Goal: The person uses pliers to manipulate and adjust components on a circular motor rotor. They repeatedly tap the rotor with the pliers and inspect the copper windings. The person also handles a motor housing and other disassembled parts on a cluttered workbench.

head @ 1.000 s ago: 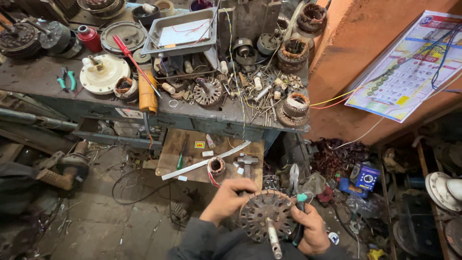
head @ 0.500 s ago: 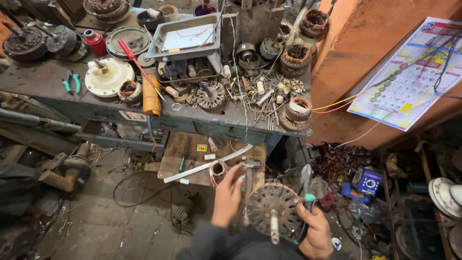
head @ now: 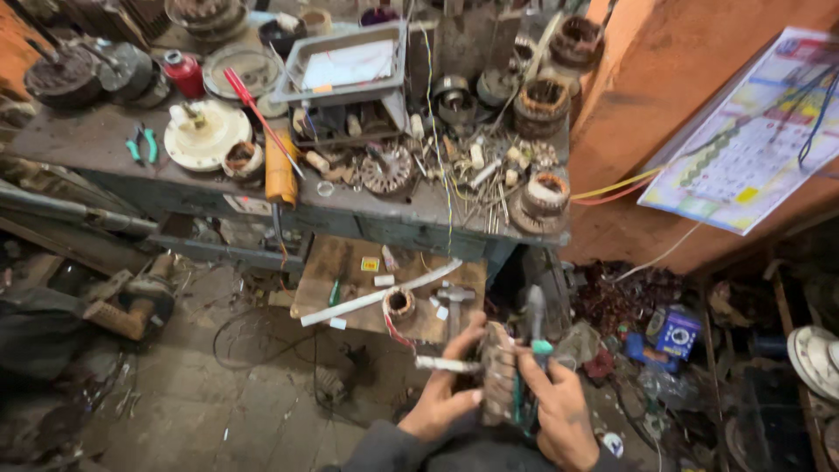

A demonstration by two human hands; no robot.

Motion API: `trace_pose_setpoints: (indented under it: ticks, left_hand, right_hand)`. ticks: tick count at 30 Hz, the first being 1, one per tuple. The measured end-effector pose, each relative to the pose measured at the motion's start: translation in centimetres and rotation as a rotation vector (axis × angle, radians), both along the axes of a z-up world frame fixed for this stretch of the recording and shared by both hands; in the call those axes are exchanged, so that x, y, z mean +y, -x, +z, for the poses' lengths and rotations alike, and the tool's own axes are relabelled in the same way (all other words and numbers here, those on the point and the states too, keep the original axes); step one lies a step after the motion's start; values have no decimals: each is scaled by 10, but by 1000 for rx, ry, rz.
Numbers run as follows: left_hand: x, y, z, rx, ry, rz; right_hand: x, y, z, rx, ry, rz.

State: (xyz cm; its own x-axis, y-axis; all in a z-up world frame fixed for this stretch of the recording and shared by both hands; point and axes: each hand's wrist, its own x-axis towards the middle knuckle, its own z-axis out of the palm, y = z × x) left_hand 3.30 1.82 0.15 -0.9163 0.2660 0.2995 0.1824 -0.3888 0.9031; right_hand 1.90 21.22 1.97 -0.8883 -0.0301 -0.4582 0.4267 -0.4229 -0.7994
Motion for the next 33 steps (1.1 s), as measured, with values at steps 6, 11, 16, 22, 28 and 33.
trace_pose_setpoints:
  ticks: [6, 11, 16, 22, 28, 33]
  left_hand:
    - [25, 1, -35, -477, -865, -229]
    - [40, 1, -26, -711, -905, -63]
    - [51, 11, -10, -535, -908, -9]
    - [58, 8, -6, -491, -896, 41]
    - [55, 0, -4, -553, -939, 43]
    - [58, -3, -10, -537, -960, -32]
  right_hand:
    - [-11, 3, 58, 450, -531, 363]
    - [-23, 8, 85, 735, -738, 242]
    - [-32, 10, 92, 828, -752, 146]
    - [-23, 8, 86, 685, -622, 99]
    - [-1, 8, 83, 631, -763, -45]
    - [-8, -4, 83, 902, -787, 156]
